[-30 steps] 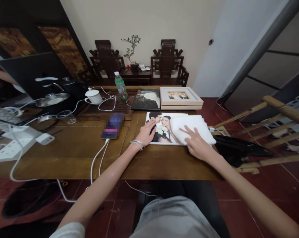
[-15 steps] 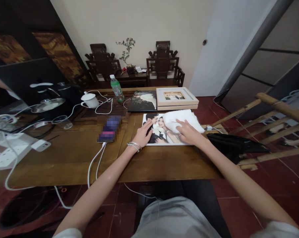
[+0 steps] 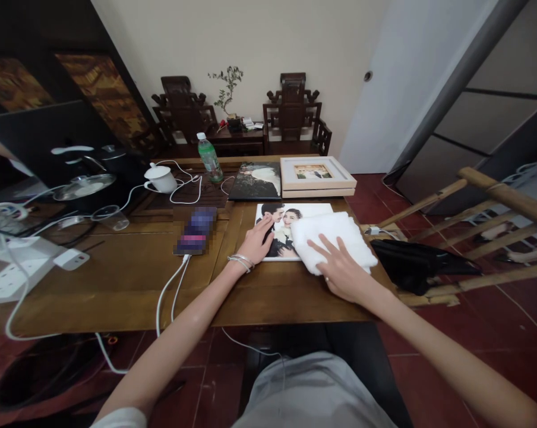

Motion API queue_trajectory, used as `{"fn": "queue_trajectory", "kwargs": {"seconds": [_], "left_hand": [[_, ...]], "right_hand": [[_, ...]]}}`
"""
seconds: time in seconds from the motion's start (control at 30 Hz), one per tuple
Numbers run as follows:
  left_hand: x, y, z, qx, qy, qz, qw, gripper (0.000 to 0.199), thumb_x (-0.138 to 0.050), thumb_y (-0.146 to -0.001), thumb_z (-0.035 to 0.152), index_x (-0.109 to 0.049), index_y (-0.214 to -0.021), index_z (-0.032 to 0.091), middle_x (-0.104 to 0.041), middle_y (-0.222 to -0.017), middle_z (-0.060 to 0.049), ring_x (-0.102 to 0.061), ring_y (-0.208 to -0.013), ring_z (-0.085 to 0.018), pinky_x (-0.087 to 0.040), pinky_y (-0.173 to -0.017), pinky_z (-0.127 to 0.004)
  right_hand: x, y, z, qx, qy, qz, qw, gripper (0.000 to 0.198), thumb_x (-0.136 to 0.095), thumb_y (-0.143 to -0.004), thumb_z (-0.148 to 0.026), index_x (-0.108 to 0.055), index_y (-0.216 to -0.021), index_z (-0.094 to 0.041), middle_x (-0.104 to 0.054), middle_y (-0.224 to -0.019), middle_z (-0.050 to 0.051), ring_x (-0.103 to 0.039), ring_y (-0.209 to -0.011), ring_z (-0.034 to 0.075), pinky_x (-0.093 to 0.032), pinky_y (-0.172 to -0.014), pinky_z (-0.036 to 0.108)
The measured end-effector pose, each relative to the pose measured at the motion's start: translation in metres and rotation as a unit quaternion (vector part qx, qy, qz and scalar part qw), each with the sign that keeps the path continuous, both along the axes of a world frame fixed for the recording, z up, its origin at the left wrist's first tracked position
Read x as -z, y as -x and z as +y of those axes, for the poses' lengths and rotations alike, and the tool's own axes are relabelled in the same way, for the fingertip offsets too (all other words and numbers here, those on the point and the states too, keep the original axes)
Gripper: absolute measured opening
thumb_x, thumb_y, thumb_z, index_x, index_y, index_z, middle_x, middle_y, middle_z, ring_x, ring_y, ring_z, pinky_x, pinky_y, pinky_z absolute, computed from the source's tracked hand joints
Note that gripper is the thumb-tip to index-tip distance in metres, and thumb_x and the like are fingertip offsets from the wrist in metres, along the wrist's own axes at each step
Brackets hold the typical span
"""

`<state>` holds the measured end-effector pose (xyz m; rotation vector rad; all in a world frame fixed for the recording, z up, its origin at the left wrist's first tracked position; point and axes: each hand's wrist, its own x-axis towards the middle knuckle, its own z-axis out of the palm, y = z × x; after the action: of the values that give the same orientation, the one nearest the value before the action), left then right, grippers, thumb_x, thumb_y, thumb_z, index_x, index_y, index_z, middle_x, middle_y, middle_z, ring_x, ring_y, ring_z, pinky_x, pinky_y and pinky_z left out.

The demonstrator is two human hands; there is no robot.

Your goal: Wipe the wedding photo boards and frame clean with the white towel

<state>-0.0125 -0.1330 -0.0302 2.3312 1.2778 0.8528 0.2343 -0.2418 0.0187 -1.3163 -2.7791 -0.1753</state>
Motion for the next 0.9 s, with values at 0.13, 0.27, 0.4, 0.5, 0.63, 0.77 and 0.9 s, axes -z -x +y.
{"fn": "queue_trajectory", "kwargs": {"seconds": [0.13,0.27,0.4,0.5,0.63,0.77,0.9], "left_hand": [[0.0,0.0,0.0,-0.003,0.003,0.01,1.0,0.046,-0.037,-0.094,0.028,-0.042,-0.139,0.017,-0.036,-0.15,-0.01,-0.029,-0.14,-0.022,-0.028,-0.113,-0.046],[-0.002,0.001,0.001,-0.001,0.005,0.02,1.0,0.047,-0.037,-0.094,0.028,-0.042,-0.139,0.015,-0.037,-0.149,-0.011,-0.029,-0.14,-0.022,-0.029,-0.113,-0.046],[-0.002,0.002,0.001,0.003,0.006,0.016,1.0,0.047,-0.037,-0.094,0.029,-0.042,-0.139,0.015,-0.036,-0.149,-0.011,-0.029,-0.14,-0.022,-0.028,-0.113,-0.046],[-0.002,0.002,0.001,0.005,0.005,0.015,1.0,0.047,-0.037,-0.094,0.03,-0.043,-0.138,0.015,-0.037,-0.149,-0.011,-0.029,-0.14,-0.022,-0.028,-0.113,-0.046],[-0.001,0.003,0.002,0.006,0.003,0.012,1.0,0.047,-0.037,-0.094,0.03,-0.044,-0.138,0.015,-0.037,-0.149,-0.011,-0.029,-0.14,-0.022,-0.028,-0.113,-0.046],[0.0,0.003,0.001,0.006,-0.004,0.0,1.0,0.045,-0.038,-0.094,0.03,-0.044,-0.137,0.018,-0.037,-0.149,-0.01,-0.03,-0.14,-0.022,-0.027,-0.114,-0.046],[0.0,0.002,0.0,0.006,-0.009,-0.005,1.0,0.045,-0.038,-0.094,0.03,-0.044,-0.137,0.02,-0.038,-0.149,-0.009,-0.03,-0.14,-0.022,-0.027,-0.114,-0.046]], "right_hand": [[-0.002,-0.002,-0.016,-0.011,0.014,0.01,1.0,0.033,-0.049,-0.068,0.0,-0.068,-0.092,-0.014,-0.037,-0.148,0.016,-0.022,-0.138,0.041,-0.024,-0.104,0.068],[-0.005,-0.005,0.011,0.003,0.019,0.023,1.0,0.032,-0.048,-0.068,0.0,-0.067,-0.09,-0.015,-0.041,-0.145,0.015,-0.026,-0.138,0.037,-0.024,-0.106,0.065],[-0.008,-0.009,0.058,0.036,0.017,0.026,0.999,0.032,-0.047,-0.07,-0.003,-0.065,-0.094,-0.013,-0.04,-0.146,0.016,-0.027,-0.137,0.036,-0.025,-0.106,0.063],[-0.009,-0.015,0.091,0.059,0.027,0.008,0.998,0.04,-0.046,-0.068,-0.005,-0.064,-0.103,-0.014,-0.033,-0.15,0.013,-0.02,-0.139,0.04,-0.021,-0.102,0.073],[-0.009,-0.024,0.118,0.086,0.02,-0.017,0.996,0.048,-0.042,-0.069,-0.002,-0.061,-0.112,-0.013,-0.031,-0.151,0.013,-0.022,-0.136,0.044,-0.024,-0.097,0.075],[-0.009,-0.021,0.108,0.069,-0.004,-0.044,0.997,0.046,-0.041,-0.072,-0.001,-0.061,-0.113,-0.01,-0.036,-0.148,0.016,-0.033,-0.132,0.042,-0.034,-0.097,0.063],[-0.012,-0.013,0.062,0.055,-0.004,-0.065,0.996,0.043,-0.045,-0.073,-0.002,-0.064,-0.111,-0.012,-0.036,-0.148,0.017,-0.032,-0.132,0.043,-0.035,-0.097,0.062]]}}
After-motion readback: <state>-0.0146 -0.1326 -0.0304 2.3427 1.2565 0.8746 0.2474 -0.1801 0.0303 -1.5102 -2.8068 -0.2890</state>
